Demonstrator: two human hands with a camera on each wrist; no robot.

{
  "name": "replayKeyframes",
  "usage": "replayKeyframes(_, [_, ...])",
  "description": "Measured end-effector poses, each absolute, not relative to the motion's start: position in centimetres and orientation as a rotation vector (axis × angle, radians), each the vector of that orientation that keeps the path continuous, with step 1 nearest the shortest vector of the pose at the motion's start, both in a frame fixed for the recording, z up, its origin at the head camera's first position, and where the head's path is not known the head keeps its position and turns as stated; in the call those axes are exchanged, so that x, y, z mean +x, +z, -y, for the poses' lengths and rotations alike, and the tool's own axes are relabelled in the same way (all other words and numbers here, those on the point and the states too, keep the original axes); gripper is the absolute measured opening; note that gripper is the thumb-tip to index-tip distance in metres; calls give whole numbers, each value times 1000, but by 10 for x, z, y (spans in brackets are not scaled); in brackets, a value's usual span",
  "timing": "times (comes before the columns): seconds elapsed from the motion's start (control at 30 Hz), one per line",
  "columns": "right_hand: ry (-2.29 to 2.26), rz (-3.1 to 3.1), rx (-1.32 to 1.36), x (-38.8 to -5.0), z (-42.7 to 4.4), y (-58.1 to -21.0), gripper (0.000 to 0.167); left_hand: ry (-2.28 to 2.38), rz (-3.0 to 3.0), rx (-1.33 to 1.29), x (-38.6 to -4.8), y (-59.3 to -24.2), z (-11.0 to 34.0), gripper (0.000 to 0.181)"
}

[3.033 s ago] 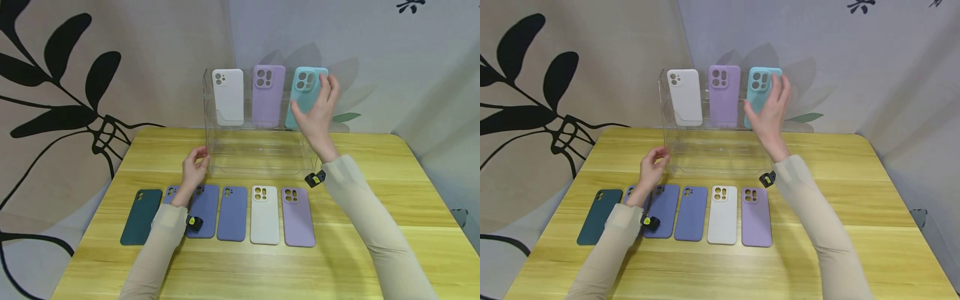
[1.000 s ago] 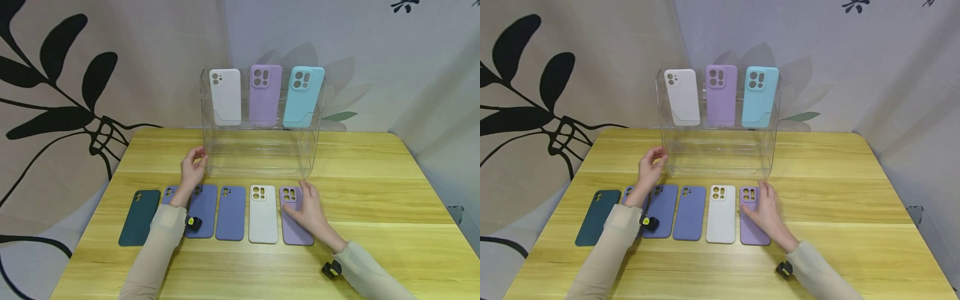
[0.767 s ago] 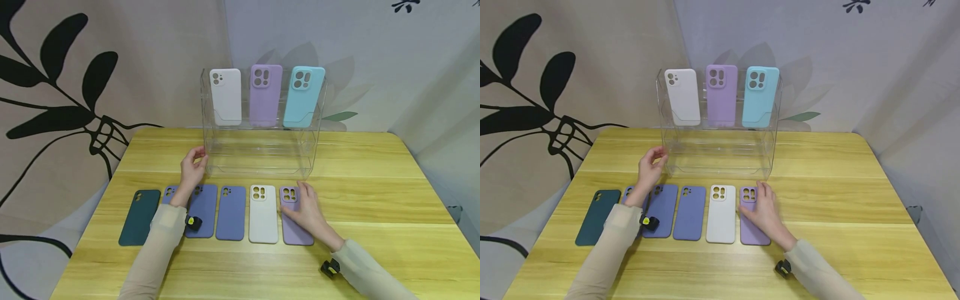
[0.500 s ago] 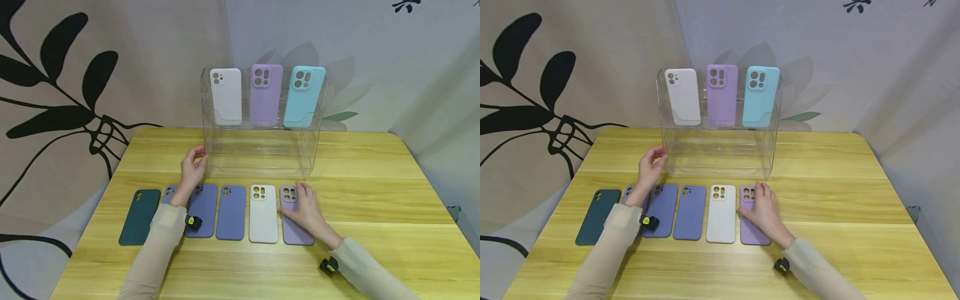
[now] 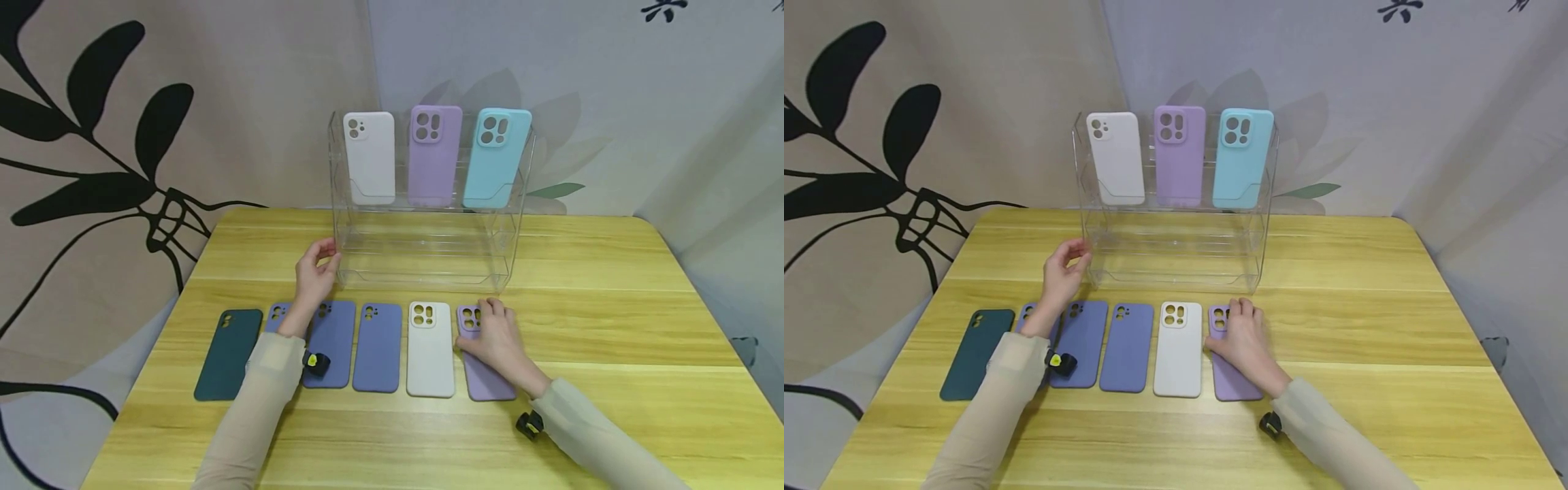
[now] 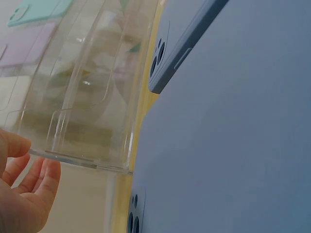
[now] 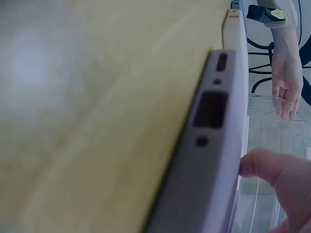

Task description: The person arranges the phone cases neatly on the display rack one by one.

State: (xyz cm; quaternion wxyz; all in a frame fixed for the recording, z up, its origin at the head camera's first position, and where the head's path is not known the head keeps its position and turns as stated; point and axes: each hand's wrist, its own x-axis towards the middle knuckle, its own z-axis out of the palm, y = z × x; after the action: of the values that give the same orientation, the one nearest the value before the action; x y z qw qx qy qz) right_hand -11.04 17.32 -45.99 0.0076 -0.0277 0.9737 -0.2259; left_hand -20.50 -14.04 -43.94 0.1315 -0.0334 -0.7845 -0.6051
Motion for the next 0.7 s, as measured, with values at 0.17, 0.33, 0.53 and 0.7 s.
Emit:
replayKeyframes(0.17, [-685, -3025, -63, -112, -171, -457, 90, -1757, 2272, -97, -204, -439, 140, 28])
replayKeyframes(0.33, [-691, -3008, -70, -111, -171, -456, 91, -1755, 2273, -90, -204, -439, 140, 28])
replayKeyframes(0.53, [-788, -3014, -105, -108, -173, -450, 95, -1749, 2281, -81, -205, -440, 140, 28])
replayKeyframes(0.7, [-875, -3044, -150, -107, -175, -442, 94, -1759, 2279, -86, -204, -436, 140, 28])
